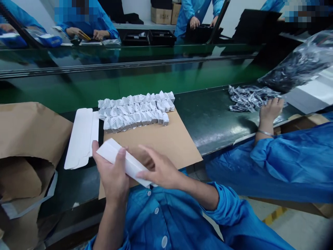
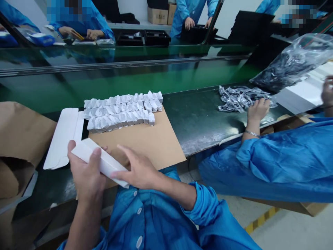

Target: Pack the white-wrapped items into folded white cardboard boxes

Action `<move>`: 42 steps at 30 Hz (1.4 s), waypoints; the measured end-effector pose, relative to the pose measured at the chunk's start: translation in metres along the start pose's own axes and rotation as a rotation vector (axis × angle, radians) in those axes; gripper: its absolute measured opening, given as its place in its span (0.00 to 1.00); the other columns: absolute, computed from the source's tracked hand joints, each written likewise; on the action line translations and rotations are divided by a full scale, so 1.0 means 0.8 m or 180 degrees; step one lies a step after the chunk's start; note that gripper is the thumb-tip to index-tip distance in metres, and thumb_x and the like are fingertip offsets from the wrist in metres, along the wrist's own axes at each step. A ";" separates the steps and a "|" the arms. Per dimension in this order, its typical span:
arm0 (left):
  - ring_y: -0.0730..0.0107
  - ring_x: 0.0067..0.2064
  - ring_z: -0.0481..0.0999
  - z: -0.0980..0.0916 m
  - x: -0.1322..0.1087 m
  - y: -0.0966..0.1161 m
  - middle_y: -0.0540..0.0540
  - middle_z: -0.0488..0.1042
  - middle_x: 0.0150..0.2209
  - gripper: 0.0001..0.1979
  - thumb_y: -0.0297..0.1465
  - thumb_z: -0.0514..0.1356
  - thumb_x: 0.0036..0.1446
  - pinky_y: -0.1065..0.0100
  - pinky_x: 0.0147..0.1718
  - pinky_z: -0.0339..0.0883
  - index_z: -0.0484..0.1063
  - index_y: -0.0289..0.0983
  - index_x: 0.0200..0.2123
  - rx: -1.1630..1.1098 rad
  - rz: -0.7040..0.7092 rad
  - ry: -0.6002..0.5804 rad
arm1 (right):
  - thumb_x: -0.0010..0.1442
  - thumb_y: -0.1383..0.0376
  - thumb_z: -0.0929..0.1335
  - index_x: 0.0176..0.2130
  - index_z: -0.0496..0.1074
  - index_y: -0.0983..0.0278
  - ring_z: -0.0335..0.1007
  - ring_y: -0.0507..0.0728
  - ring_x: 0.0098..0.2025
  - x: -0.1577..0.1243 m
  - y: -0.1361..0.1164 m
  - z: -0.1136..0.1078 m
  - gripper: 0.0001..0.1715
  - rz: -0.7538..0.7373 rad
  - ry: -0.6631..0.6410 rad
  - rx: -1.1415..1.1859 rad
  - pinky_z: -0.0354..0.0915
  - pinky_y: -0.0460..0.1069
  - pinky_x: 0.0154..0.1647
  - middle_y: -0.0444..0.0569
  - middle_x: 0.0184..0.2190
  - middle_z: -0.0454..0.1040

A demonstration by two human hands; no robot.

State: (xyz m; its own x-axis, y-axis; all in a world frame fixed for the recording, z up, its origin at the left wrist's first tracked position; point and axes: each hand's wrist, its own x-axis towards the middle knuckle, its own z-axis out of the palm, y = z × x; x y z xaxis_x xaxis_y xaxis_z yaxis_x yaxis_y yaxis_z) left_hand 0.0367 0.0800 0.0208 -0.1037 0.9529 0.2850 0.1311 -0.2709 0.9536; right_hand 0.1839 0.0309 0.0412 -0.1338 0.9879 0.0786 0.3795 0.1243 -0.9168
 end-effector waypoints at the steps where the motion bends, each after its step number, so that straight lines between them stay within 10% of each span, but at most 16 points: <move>1: 0.57 0.55 0.75 0.001 0.008 -0.004 0.35 0.64 0.61 0.39 0.40 0.57 0.63 0.53 0.53 0.71 0.37 0.44 0.69 -0.0259 -0.0154 0.0078 | 0.57 0.60 0.72 0.67 0.55 0.59 0.73 0.60 0.51 0.003 0.003 -0.004 0.44 0.0119 -0.0216 -0.0059 0.70 0.54 0.47 0.53 0.57 0.71; 6: 0.47 0.68 0.56 -0.018 0.025 -0.015 0.33 0.56 0.68 0.47 0.45 0.67 0.51 0.47 0.65 0.53 0.48 0.41 0.68 0.1319 0.0821 -0.0239 | 0.60 0.59 0.71 0.59 0.69 0.62 0.76 0.55 0.44 0.047 0.017 -0.065 0.28 -0.0160 -0.0987 -0.0700 0.69 0.46 0.42 0.48 0.47 0.78; 11: 0.43 0.69 0.53 -0.030 0.032 -0.021 0.39 0.58 0.68 0.42 0.42 0.65 0.54 0.39 0.65 0.44 0.51 0.45 0.68 0.2963 0.1999 -0.2033 | 0.63 0.57 0.69 0.59 0.67 0.66 0.73 0.65 0.50 0.108 0.031 -0.137 0.28 0.0487 0.0254 -0.2402 0.67 0.55 0.47 0.60 0.50 0.75; 16: 0.52 0.60 0.69 -0.011 0.043 -0.017 0.39 0.70 0.60 0.33 0.40 0.59 0.61 0.51 0.60 0.60 0.54 0.38 0.66 0.3332 0.1944 -0.2626 | 0.58 0.60 0.70 0.59 0.67 0.65 0.74 0.68 0.47 0.128 0.061 -0.156 0.30 0.0729 0.0547 -0.2745 0.68 0.57 0.44 0.59 0.46 0.77; 27: 0.57 0.40 0.77 -0.039 0.027 -0.035 0.38 0.79 0.43 0.22 0.41 0.55 0.65 0.61 0.37 0.64 0.70 0.31 0.53 0.3544 0.3076 -0.1766 | 0.60 0.73 0.62 0.60 0.66 0.62 0.66 0.61 0.55 0.018 0.074 -0.187 0.29 0.0533 0.0708 -0.3206 0.64 0.55 0.53 0.53 0.56 0.70; 31: 0.58 0.39 0.77 -0.041 0.028 -0.034 0.39 0.80 0.42 0.21 0.41 0.56 0.64 0.61 0.36 0.63 0.70 0.31 0.52 0.3493 0.3158 -0.1718 | 0.62 0.70 0.62 0.60 0.65 0.60 0.71 0.61 0.42 0.021 0.059 -0.174 0.27 0.0693 0.0780 -0.3249 0.65 0.53 0.39 0.53 0.45 0.74; 38: 0.58 0.38 0.77 -0.046 0.028 -0.025 0.40 0.79 0.40 0.22 0.42 0.58 0.62 0.62 0.35 0.63 0.71 0.31 0.52 0.3495 0.3092 -0.1639 | 0.59 0.75 0.64 0.38 0.71 0.65 0.68 0.61 0.46 0.060 0.047 -0.159 0.10 -0.0215 -0.0100 -0.2857 0.64 0.52 0.41 0.56 0.43 0.73; 42: 0.60 0.41 0.78 -0.052 0.024 -0.018 0.40 0.80 0.42 0.23 0.41 0.62 0.59 0.64 0.38 0.65 0.71 0.31 0.52 0.3308 0.3018 -0.1350 | 0.59 0.68 0.68 0.49 0.63 0.63 0.72 0.56 0.42 0.052 0.039 -0.152 0.18 -0.0264 0.0556 -0.1544 0.69 0.49 0.40 0.50 0.43 0.74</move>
State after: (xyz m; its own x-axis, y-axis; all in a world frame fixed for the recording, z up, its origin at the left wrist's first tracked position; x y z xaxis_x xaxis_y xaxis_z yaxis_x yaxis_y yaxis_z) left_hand -0.0079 0.0963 0.0162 0.6906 0.4956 0.5267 0.6374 -0.7613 -0.1193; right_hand 0.3011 0.0869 0.0634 -0.0424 0.9685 0.2452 0.7602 0.1905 -0.6211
